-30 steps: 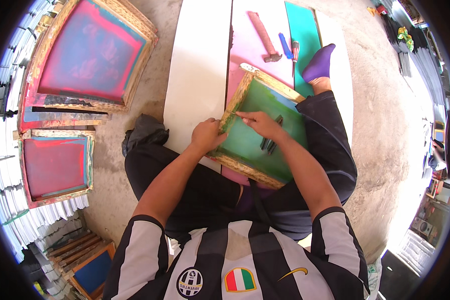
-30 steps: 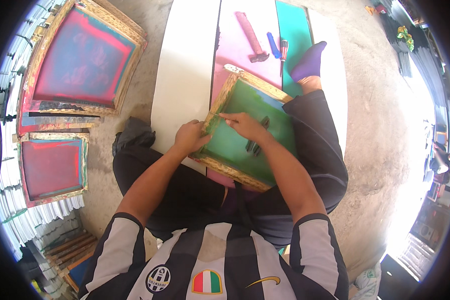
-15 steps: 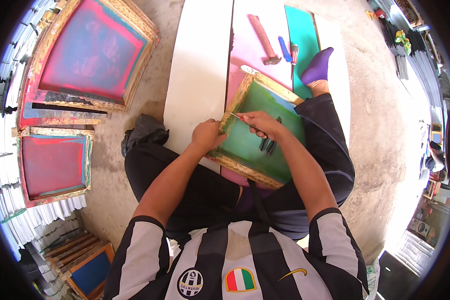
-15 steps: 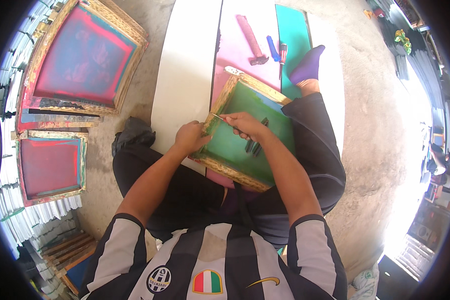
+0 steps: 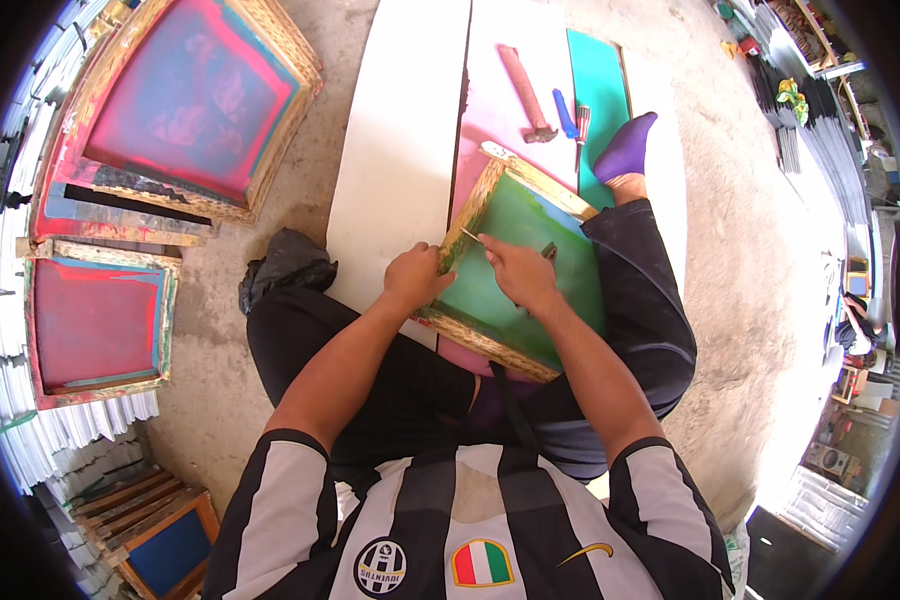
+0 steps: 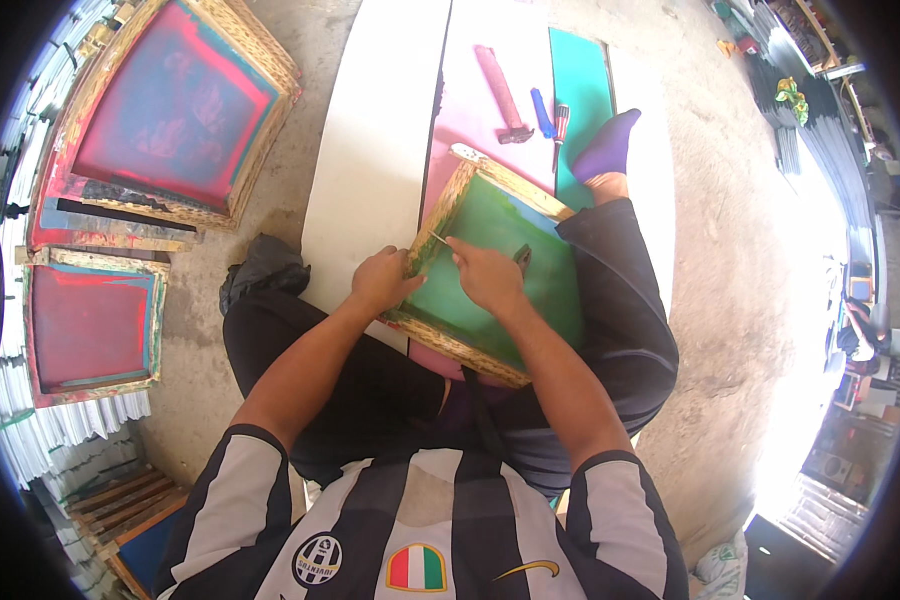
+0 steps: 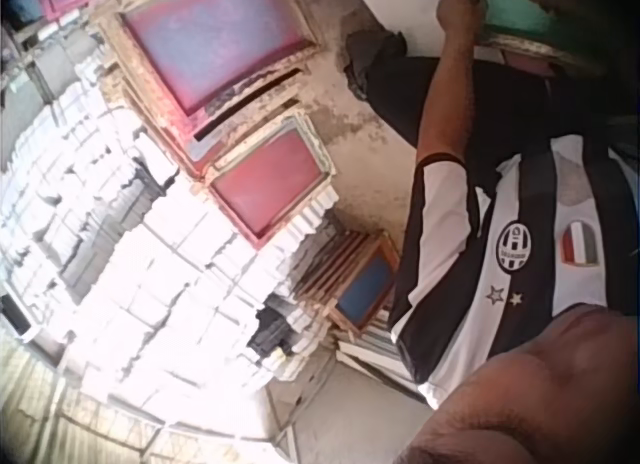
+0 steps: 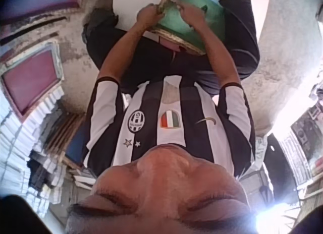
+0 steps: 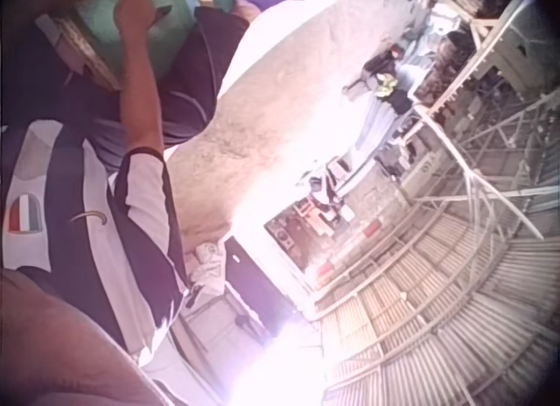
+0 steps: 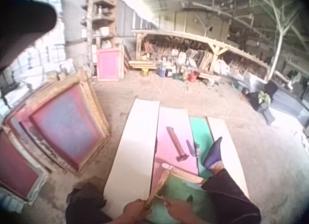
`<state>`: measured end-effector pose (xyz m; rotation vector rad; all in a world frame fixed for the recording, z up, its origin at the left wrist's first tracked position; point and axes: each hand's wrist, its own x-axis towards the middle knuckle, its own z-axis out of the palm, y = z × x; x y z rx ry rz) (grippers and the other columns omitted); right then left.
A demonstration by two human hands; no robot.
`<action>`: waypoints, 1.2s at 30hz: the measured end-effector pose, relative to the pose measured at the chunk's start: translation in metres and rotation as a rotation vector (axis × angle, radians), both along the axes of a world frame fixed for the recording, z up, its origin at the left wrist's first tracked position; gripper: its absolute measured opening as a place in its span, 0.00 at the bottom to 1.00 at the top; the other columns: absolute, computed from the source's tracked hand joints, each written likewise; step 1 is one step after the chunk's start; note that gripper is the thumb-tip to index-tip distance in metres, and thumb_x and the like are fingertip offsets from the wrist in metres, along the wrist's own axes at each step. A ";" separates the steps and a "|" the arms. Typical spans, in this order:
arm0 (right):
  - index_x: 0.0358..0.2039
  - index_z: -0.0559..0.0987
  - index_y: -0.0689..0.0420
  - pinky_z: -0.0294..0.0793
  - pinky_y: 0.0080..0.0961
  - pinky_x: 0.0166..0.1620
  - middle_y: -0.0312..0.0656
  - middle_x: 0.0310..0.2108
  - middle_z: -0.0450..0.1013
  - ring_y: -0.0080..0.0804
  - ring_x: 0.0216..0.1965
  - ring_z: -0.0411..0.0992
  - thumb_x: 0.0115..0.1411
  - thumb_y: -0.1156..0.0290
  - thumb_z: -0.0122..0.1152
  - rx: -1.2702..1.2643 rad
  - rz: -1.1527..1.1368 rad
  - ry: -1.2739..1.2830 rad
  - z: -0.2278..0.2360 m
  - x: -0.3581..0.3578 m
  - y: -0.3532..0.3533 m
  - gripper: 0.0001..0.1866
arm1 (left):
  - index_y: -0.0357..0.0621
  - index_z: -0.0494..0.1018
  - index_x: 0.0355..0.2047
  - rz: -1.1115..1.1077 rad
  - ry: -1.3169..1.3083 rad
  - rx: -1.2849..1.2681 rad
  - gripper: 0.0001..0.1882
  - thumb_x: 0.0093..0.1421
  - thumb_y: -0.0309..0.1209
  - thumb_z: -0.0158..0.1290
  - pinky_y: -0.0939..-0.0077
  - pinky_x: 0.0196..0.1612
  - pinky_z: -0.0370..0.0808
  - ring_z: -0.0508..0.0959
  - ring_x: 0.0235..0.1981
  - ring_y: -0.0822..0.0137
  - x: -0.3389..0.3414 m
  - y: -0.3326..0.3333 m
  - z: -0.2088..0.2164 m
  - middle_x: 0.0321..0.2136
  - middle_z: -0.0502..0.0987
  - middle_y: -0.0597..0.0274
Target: The person sits on the floor and uses a small metal tool to scrape and clean the inner edge of a green screen printing frame. The person holds the frame steady with one hand while working along the border with the other.
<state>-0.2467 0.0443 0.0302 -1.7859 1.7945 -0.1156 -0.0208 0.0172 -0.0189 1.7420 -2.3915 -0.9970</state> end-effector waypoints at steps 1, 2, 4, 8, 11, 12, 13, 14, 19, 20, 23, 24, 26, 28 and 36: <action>0.65 0.79 0.38 0.79 0.54 0.50 0.51 0.47 0.84 0.56 0.47 0.81 0.75 0.58 0.51 -0.001 -0.004 -0.004 0.000 0.000 0.002 0.21 | 0.39 0.81 0.43 -0.006 -0.002 0.000 0.25 0.59 0.49 0.66 0.50 0.46 0.83 0.86 0.42 0.45 -0.001 0.000 0.000 0.42 0.81 0.47; 0.65 0.78 0.38 0.79 0.54 0.50 0.51 0.47 0.84 0.56 0.47 0.81 0.75 0.58 0.51 -0.002 -0.007 -0.008 0.000 0.000 0.003 0.21 | 0.39 0.81 0.43 -0.012 -0.004 0.000 0.25 0.59 0.49 0.66 0.50 0.46 0.83 0.86 0.42 0.45 -0.001 -0.001 0.000 0.42 0.81 0.47; 0.66 0.77 0.35 0.80 0.53 0.49 0.49 0.46 0.84 0.56 0.45 0.82 0.76 0.57 0.50 0.004 -0.007 0.035 -0.002 0.001 0.002 0.21 | 0.39 0.81 0.43 -0.020 -0.003 -0.005 0.24 0.59 0.48 0.66 0.50 0.46 0.83 0.86 0.42 0.45 -0.002 -0.001 0.000 0.42 0.81 0.47; 0.69 0.75 0.36 0.80 0.54 0.48 0.51 0.42 0.84 0.57 0.42 0.82 0.76 0.58 0.48 0.079 0.024 0.168 0.011 0.010 -0.003 0.23 | 0.38 0.81 0.43 -0.032 0.004 -0.020 0.23 0.60 0.46 0.66 0.51 0.46 0.83 0.85 0.43 0.45 -0.001 0.000 -0.004 0.42 0.81 0.48; 0.70 0.74 0.44 0.80 0.54 0.48 0.52 0.41 0.84 0.58 0.41 0.82 0.76 0.60 0.47 0.126 0.065 0.251 0.021 0.027 -0.008 0.24 | 0.38 0.81 0.43 -0.043 0.001 -0.024 0.22 0.60 0.45 0.65 0.51 0.47 0.84 0.85 0.43 0.45 0.000 0.000 -0.007 0.43 0.82 0.48; 0.70 0.74 0.46 0.80 0.54 0.48 0.51 0.41 0.84 0.57 0.41 0.82 0.76 0.60 0.47 0.151 0.064 0.288 0.027 0.036 -0.009 0.24 | 0.37 0.81 0.43 -0.046 -0.001 -0.023 0.22 0.60 0.44 0.65 0.51 0.47 0.84 0.85 0.43 0.45 0.001 0.000 -0.007 0.43 0.82 0.48; 0.70 0.73 0.48 0.80 0.53 0.48 0.51 0.40 0.84 0.57 0.42 0.82 0.76 0.61 0.48 0.175 0.062 0.325 0.035 0.046 -0.011 0.25 | 0.37 0.81 0.43 -0.048 -0.002 -0.027 0.22 0.60 0.44 0.65 0.51 0.47 0.84 0.85 0.43 0.45 0.000 -0.001 -0.008 0.43 0.82 0.48; 0.70 0.73 0.50 0.80 0.53 0.48 0.51 0.40 0.84 0.57 0.42 0.82 0.76 0.61 0.48 0.198 0.061 0.361 0.038 0.051 -0.013 0.25 | 0.37 0.81 0.43 -0.049 -0.004 -0.031 0.22 0.59 0.43 0.64 0.51 0.47 0.84 0.85 0.43 0.45 0.000 -0.001 -0.009 0.43 0.82 0.47; 0.72 0.72 0.43 0.80 0.58 0.48 0.56 0.41 0.83 0.58 0.44 0.83 0.77 0.62 0.46 -0.015 0.028 -0.241 -0.050 -0.012 -0.008 0.25 | 0.36 0.81 0.40 -0.049 0.027 -0.057 0.21 0.58 0.43 0.65 0.48 0.45 0.82 0.85 0.40 0.42 -0.005 -0.004 -0.013 0.38 0.81 0.46; 0.72 0.72 0.42 0.80 0.58 0.48 0.57 0.42 0.82 0.59 0.44 0.82 0.77 0.61 0.46 -0.039 0.042 -0.310 -0.050 -0.013 -0.007 0.25 | 0.36 0.81 0.39 -0.046 0.036 -0.064 0.21 0.57 0.43 0.65 0.48 0.45 0.82 0.85 0.40 0.42 -0.005 -0.004 -0.013 0.38 0.81 0.46; 0.69 0.76 0.42 0.79 0.50 0.53 0.59 0.48 0.82 0.59 0.49 0.81 0.77 0.61 0.48 0.185 0.093 0.201 0.009 0.011 -0.005 0.23 | 0.36 0.81 0.40 -0.037 0.014 -0.056 0.21 0.58 0.43 0.64 0.49 0.45 0.83 0.85 0.41 0.44 0.005 0.000 -0.015 0.40 0.82 0.46; 0.69 0.76 0.41 0.79 0.49 0.53 0.59 0.48 0.82 0.59 0.48 0.81 0.77 0.60 0.48 0.165 0.088 0.183 0.008 0.010 -0.003 0.23 | 0.37 0.81 0.40 -0.045 0.012 -0.055 0.21 0.58 0.43 0.63 0.50 0.46 0.83 0.85 0.41 0.44 0.003 -0.001 -0.014 0.41 0.82 0.46; 0.68 0.77 0.40 0.80 0.48 0.53 0.59 0.47 0.82 0.59 0.47 0.81 0.77 0.58 0.50 0.122 0.081 0.145 -0.003 0.002 -0.003 0.22 | 0.36 0.81 0.40 -0.058 0.001 -0.056 0.21 0.59 0.44 0.64 0.50 0.46 0.83 0.85 0.41 0.44 0.002 -0.002 -0.014 0.40 0.82 0.47; 0.70 0.74 0.38 0.80 0.51 0.48 0.57 0.42 0.82 0.58 0.43 0.81 0.77 0.57 0.49 -0.064 0.061 -0.202 -0.062 -0.023 0.002 0.23 | 0.36 0.81 0.40 -0.075 -0.004 -0.063 0.22 0.59 0.45 0.64 0.50 0.46 0.83 0.85 0.41 0.44 -0.004 -0.005 -0.012 0.40 0.82 0.47; 0.67 0.79 0.45 0.81 0.46 0.47 0.57 0.40 0.82 0.56 0.42 0.82 0.76 0.60 0.54 0.032 0.134 0.061 -0.017 -0.006 -0.007 0.22 | 0.38 0.82 0.37 -0.020 0.064 -0.164 0.21 0.57 0.46 0.66 0.47 0.42 0.81 0.84 0.36 0.43 0.008 0.003 -0.029 0.35 0.81 0.46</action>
